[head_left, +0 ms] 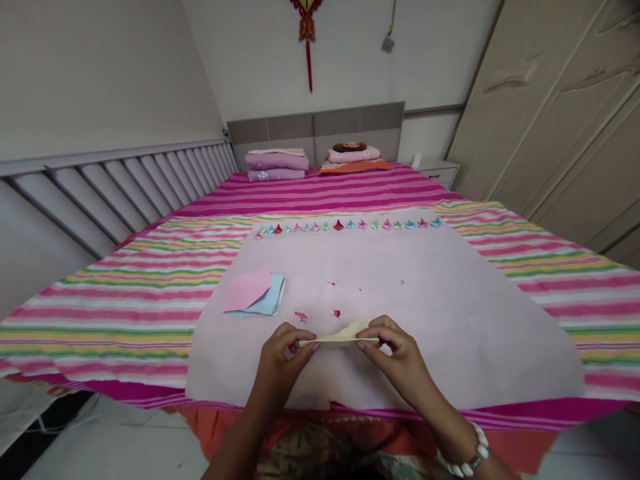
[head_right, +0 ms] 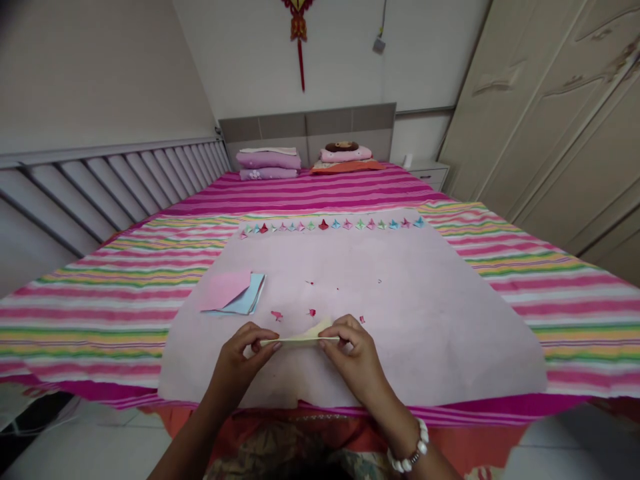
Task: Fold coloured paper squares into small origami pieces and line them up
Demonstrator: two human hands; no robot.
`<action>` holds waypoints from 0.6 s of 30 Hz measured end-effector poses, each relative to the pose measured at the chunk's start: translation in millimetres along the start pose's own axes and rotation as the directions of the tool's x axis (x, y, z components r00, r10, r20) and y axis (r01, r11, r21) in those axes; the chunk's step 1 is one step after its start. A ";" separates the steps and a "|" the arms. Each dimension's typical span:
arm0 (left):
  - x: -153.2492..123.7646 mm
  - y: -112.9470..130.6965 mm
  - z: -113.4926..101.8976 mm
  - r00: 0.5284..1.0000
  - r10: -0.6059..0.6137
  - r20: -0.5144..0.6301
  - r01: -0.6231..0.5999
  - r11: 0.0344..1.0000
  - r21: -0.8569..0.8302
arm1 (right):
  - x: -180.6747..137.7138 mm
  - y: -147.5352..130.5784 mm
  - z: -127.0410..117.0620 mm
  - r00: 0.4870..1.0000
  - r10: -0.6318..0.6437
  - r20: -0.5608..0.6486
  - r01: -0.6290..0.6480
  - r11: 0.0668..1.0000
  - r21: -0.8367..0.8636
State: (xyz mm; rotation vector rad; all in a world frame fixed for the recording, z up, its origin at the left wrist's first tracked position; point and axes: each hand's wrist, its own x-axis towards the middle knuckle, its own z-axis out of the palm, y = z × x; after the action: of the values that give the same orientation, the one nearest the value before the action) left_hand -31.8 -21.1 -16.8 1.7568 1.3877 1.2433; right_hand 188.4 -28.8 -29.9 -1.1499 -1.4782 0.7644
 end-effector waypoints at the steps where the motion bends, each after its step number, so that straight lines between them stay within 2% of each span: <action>1: 0.6 0.0 0.4 1.000 0.021 -0.003 -0.021 1.000 0.021 | 0.9 -1.8 -1.1 1.000 -0.013 -0.004 0.013 1.000 -0.002; 3: 1.9 0.6 0.7 0.999 0.041 -0.008 -0.040 0.998 0.056 | 3.1 -4.8 -4.1 1.000 -0.017 -0.004 0.017 1.000 0.001; 5: 2.8 3.9 0.6 0.999 0.038 0.033 -0.040 0.998 0.058 | 5.4 -7.5 -6.9 0.998 0.027 0.052 -0.029 0.998 0.050; 7: 2.5 10.3 1.1 0.989 -0.036 0.146 0.032 0.999 0.027 | 7.3 -10.0 -8.1 0.982 0.125 0.144 -0.144 0.981 0.130; 9: 0.9 18.3 3.2 0.944 -0.137 0.300 0.145 0.989 -0.003 | 8.7 -12.6 -6.8 0.951 0.218 0.219 -0.260 0.947 0.189; 11: -1.0 25.0 7.1 0.896 -0.175 0.408 0.197 0.980 -0.012 | 9.7 -15.4 -3.7 0.930 0.260 0.258 -0.319 0.922 0.220; 14: -2.9 27.1 14.2 0.884 -0.201 0.422 0.243 0.969 -0.048 | 11.6 -19.3 0.0 0.920 0.277 0.276 -0.360 0.878 0.315; 18: -4.1 19.0 19.6 0.844 -0.352 0.405 0.470 0.849 -0.242 | 12.4 -18.0 0.0 0.905 0.347 0.247 -0.426 0.748 0.510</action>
State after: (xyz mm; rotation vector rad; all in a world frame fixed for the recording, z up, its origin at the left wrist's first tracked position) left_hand -6.1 -28.6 -9.6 1.2699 1.1842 0.8189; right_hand 184.1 -23.1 -9.2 -0.9630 -1.0082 1.4836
